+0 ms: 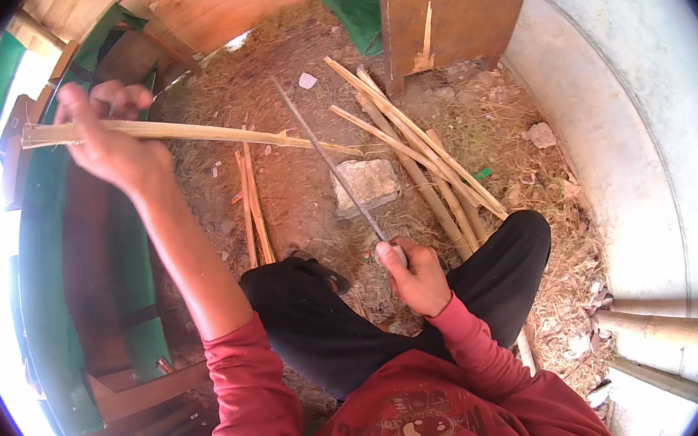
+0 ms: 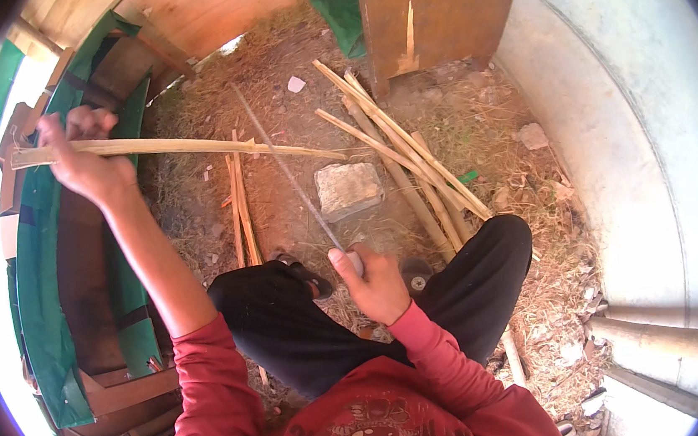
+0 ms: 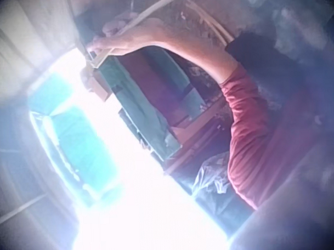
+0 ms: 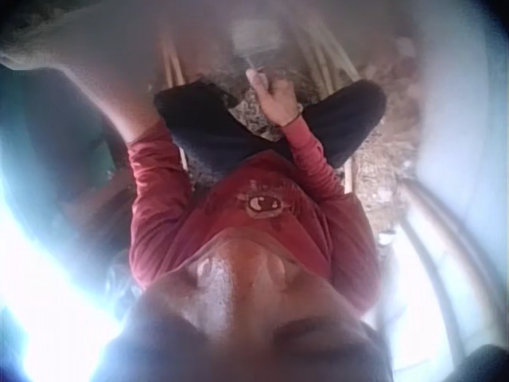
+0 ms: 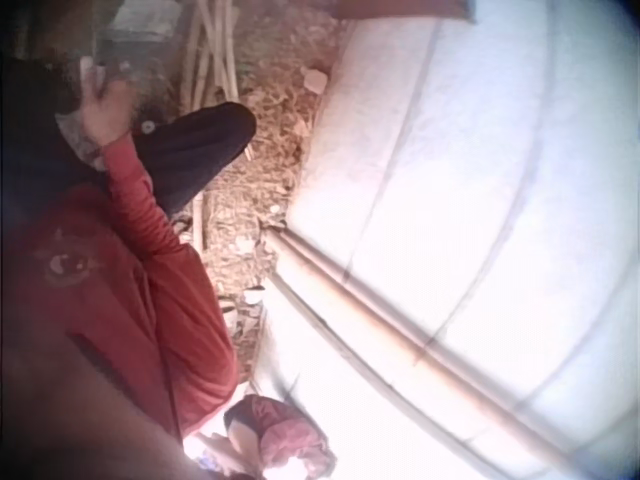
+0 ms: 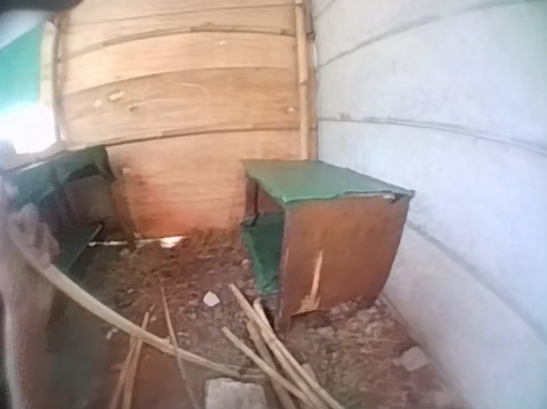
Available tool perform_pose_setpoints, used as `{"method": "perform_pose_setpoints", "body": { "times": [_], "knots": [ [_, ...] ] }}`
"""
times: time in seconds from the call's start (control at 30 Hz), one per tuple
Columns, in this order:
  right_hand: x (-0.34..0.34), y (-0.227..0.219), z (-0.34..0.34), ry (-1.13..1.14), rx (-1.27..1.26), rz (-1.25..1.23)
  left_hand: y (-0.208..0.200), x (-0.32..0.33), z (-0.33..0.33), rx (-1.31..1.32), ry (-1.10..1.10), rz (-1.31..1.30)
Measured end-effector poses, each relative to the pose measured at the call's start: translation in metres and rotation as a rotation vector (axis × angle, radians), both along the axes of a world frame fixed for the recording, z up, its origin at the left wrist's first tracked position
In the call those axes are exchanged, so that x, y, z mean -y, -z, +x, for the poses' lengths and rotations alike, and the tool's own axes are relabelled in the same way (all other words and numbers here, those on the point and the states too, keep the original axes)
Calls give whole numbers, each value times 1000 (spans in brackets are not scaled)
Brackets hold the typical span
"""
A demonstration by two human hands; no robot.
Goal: The person sits on the ground and uses a machete to split long bamboo sticks into thinner strips. They repeatedly strike the bamboo against a stone block to separate the pieces and then place the finished strips on the ground.
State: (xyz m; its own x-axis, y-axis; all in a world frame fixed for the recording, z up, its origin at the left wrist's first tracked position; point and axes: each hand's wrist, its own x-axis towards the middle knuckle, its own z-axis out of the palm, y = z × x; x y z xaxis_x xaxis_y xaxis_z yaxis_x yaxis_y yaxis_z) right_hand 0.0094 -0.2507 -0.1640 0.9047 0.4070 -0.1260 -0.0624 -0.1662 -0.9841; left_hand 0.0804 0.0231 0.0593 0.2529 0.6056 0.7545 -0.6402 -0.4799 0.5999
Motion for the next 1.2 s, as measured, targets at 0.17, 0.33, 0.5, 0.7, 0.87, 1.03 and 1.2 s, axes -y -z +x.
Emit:
{"method": "perform_pose_setpoints", "body": {
  "times": [0.17,0.33,0.5,0.7,0.87,1.03,1.2],
  "knots": [
    [-16,-11,-8,-36,39,19,-10,17,-24,8,418,-31],
    [-24,-5,-4,-1,200,-147,-9,21,-20,22,345,-103],
    [-11,-68,4,-12,311,11,-11,20,-18,11,323,-97],
    [-27,-50,-5,115,395,283,-11,36,-14,89,303,-114],
    [-41,33,11,119,150,-323,3,40,-18,90,231,-98],
    [-19,-48,-3,33,193,-19,2,40,-22,44,242,-117],
    [-27,-84,-5,80,387,403,0,45,-19,45,266,-56]
  ]
}}
